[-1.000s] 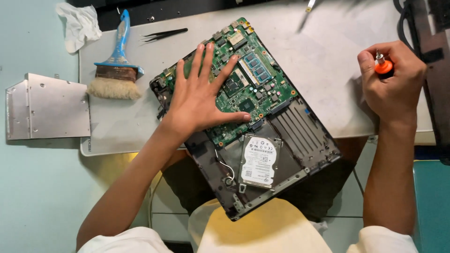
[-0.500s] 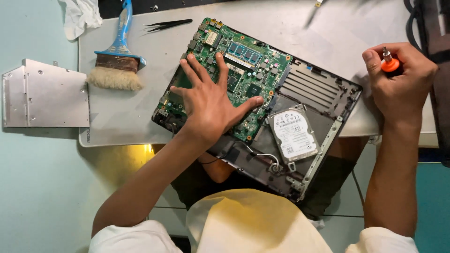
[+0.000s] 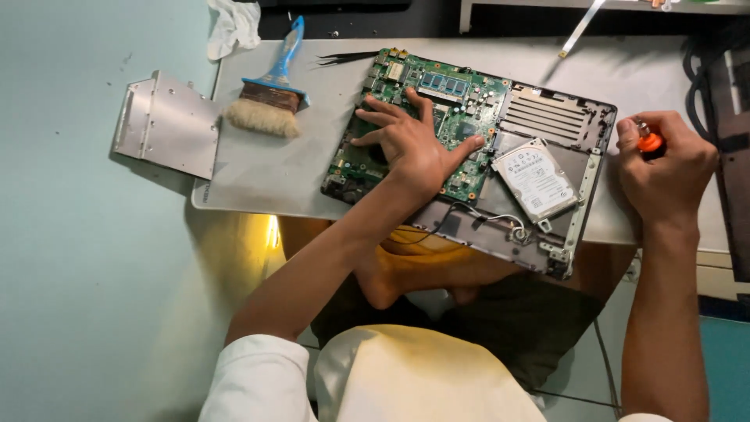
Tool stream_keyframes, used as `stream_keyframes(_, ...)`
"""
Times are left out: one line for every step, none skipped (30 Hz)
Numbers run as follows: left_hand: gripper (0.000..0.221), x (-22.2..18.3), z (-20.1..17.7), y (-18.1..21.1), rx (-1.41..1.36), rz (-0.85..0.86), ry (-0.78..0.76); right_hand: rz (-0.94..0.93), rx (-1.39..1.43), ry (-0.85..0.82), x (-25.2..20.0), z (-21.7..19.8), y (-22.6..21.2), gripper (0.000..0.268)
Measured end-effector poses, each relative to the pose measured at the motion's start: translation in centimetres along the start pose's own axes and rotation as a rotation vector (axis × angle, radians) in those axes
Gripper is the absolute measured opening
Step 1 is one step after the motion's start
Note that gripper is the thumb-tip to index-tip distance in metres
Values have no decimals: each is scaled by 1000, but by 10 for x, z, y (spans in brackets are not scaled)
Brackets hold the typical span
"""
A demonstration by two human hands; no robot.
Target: Unscrewing a laptop motherboard and disconnecting internal components for repair
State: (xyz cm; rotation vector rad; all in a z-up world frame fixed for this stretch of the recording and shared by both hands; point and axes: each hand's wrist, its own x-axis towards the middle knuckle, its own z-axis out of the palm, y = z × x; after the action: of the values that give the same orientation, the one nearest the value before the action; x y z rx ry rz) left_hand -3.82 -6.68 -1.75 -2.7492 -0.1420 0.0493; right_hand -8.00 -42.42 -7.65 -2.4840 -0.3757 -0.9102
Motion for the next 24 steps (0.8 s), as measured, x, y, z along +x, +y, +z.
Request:
stream_keyframes(155,3,1,4,-2,-9,6,-9,2,5,2,5,1,7)
stream_keyframes(157,6,2,9,0,-56,-4,-29,-68,-4,2,9,3,10)
stream_keyframes(159,9,3,15,2,-103,-14,-49,-138,-12,3,13,5,14)
stream_keyframes(159,8,-1,15,-4,-105,-7,-55,-143,-6,6,11,0,14)
stream_keyframes(160,7,-5,16,16,-109,-38,-31,-110,-27,9,10,-5,12)
stream_keyframes(161,6,-8,17,36,-113,-72,-7,-76,-50,11,10,-11,11)
stream_keyframes(161,3,-8,16,30,-115,-66,-13,-81,-46,10,11,-10,11)
stream_keyframes(167,2,-8,16,75,-132,-66,-9,-67,-54,12,13,-7,12)
stream_keyframes(173,2,-8,16,119,-151,-67,-6,-54,-62,14,16,-5,12)
stream_keyframes(173,-2,-7,10,114,-152,-63,-10,-58,-59,16,15,-9,12)
stream_keyframes(173,-4,-5,4,70,-103,-25,-13,-33,-54,18,14,-13,11)
stream_keyframes(174,-9,-1,-2,30,-56,6,-15,-3,-56,18,15,-17,10)
stream_keyframes(174,-13,3,-7,28,-59,3,-18,-3,-59,18,9,-18,10)
stream_keyframes(169,-16,6,-15,38,-41,13,5,73,-93,19,6,-21,11)
stream_keyframes(164,-18,10,-23,49,-23,24,27,149,-128,21,4,-24,13)
stream_keyframes(164,-18,16,-32,54,-28,17,27,157,-133,26,5,-29,13)
stream_keyframes(163,-18,22,-39,53,-47,46,16,188,-177,31,7,-33,12)
stream_keyframes(161,-17,28,-43,52,-53,78,13,210,-217,33,5,-35,12)
stream_keyframes(161,-17,33,-48,56,-47,75,21,211,-218,43,14,-25,12)
stream_keyframes(156,-16,37,-52,37,-65,99,12,186,-299,54,21,-15,13)
stream_keyframes(152,-15,41,-57,18,-84,122,3,161,-381,64,29,-4,15)
stream_keyframes(152,-21,31,-53,18,-74,122,12,157,-380,80,30,2,15)
stream_keyframes(132,-26,20,-50,7,50,157,66,142,-437,97,32,9,16)
stream_keyframes(114,-34,11,-47,-5,176,185,122,128,-499,111,33,16,17)
